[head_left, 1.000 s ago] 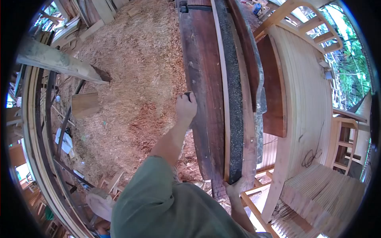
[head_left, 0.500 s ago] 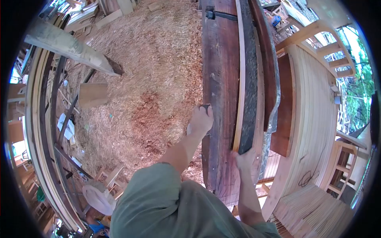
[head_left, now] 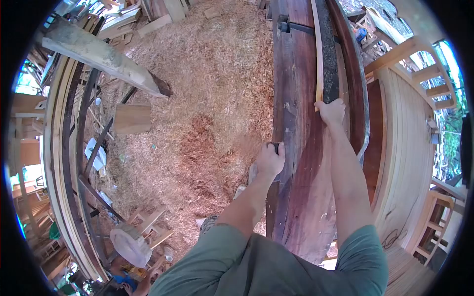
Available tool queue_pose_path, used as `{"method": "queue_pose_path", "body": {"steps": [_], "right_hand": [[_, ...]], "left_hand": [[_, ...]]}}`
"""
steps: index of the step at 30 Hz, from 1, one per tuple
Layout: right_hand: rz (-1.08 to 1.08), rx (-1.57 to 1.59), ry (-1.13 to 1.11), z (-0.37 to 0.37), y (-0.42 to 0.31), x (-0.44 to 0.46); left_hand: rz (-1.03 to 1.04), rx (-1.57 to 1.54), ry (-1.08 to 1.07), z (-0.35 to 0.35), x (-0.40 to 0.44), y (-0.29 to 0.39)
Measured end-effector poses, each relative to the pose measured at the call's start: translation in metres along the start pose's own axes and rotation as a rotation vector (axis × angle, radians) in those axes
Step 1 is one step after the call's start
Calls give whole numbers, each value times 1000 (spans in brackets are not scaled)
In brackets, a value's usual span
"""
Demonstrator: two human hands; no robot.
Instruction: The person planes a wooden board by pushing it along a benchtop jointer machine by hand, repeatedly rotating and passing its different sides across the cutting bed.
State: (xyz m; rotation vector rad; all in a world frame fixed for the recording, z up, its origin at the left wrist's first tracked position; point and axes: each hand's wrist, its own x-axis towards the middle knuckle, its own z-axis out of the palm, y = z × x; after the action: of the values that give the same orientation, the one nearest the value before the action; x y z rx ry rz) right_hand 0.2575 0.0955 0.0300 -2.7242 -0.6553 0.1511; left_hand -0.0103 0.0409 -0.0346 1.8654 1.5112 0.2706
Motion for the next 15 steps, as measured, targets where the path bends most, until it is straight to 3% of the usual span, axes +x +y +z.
{"method": "queue_pose_path", "body": {"steps": [7, 15], "right_hand": [[-2, 23, 4, -13, 51, -77], [-31, 70, -49, -52, 158, -263]], "left_hand": [[-7, -24, -23, -1, 3, 5], [4, -58, -15, -1, 2, 6]]}}
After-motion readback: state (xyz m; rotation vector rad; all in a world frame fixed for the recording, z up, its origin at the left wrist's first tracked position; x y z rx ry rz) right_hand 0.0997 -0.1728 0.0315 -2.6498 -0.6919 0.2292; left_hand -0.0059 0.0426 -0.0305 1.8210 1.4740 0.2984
